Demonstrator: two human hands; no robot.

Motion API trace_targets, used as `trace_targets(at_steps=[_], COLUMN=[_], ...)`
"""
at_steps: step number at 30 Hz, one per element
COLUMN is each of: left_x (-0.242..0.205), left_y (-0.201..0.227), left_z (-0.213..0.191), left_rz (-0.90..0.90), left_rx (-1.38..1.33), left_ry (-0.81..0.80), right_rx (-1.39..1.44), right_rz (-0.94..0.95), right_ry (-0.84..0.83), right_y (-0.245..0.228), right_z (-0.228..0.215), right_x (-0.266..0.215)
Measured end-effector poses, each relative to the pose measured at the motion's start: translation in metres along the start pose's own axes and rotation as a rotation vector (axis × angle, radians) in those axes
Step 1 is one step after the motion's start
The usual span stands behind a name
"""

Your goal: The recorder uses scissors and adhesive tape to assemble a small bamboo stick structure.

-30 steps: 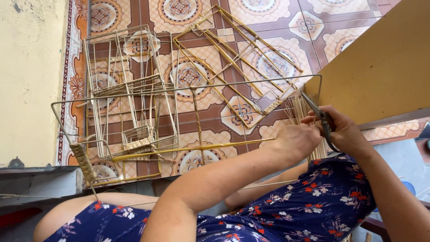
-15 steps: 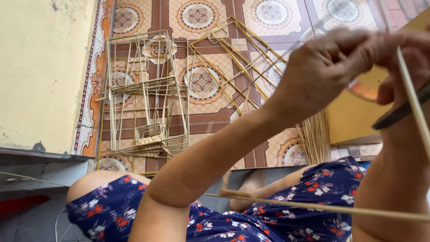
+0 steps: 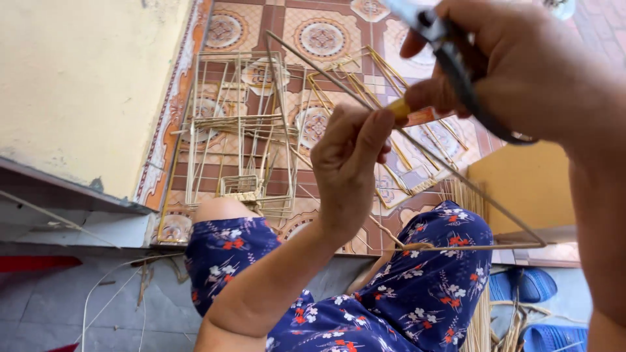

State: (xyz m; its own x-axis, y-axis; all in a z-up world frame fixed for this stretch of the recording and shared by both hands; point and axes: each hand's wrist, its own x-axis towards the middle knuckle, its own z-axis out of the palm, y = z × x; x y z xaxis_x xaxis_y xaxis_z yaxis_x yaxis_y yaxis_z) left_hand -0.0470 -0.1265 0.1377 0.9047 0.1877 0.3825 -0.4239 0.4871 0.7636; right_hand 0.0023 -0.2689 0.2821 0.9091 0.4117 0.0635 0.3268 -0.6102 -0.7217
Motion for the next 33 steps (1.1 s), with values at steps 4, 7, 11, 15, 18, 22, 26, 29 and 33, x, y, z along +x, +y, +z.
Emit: trace_targets(at_steps=[4,7,11,15,18,22,26,29,33], left_x=[-0.010,-0.007,0.002,-0.001,-0.010,-0.022,-0.020,-0.009,0.004], left_y=[-0.007,-0.006,-0.007,-0.026,-0.034,-0.035,-0.015,0.015,0.087], left_z=[-0.006,0.005,0.021,0.025,0.026,0.016,-0.002,-0.023,-0.028], left_rz=[0.020,0.070,0.074,0.005,-0.038,-0.034,-0.119,-0.095,0.024], left_rx=[-0.034,-0.085,-0.160,-0.015,-0.151,-0.125,-0.123,0.151,0.822], left_ry=[0.064,0.059,-0.006,-0.014,-0.015,-0.018,-0.092,-0.259,-0.431], right_rx=[-0.491,-0.422,-0.101,-0.393,-0.327,-0.266,-0.127,-0.044,0.048], right_rz=[-0.216,-0.219,-0.012,-0.019,0.038,0.020,-0.119,-0.084,0.065], right_ry=[0.088,0.177,0.178,0.194,0.203,0.331,0.364,0.318,0.248], right_y=[-0.015,-0.026,-0.011,0.003,0.021,0.032,0.040,0.042,0.028], right_z=[0.018,0.016,-0.003,-0.014,-0.004,0.018,0.026,0.023,0.018], right_x=[-0.017,-0.027,-0.030,-0.040,-0.053,-0.068,-0.073,-0.071,-0.070])
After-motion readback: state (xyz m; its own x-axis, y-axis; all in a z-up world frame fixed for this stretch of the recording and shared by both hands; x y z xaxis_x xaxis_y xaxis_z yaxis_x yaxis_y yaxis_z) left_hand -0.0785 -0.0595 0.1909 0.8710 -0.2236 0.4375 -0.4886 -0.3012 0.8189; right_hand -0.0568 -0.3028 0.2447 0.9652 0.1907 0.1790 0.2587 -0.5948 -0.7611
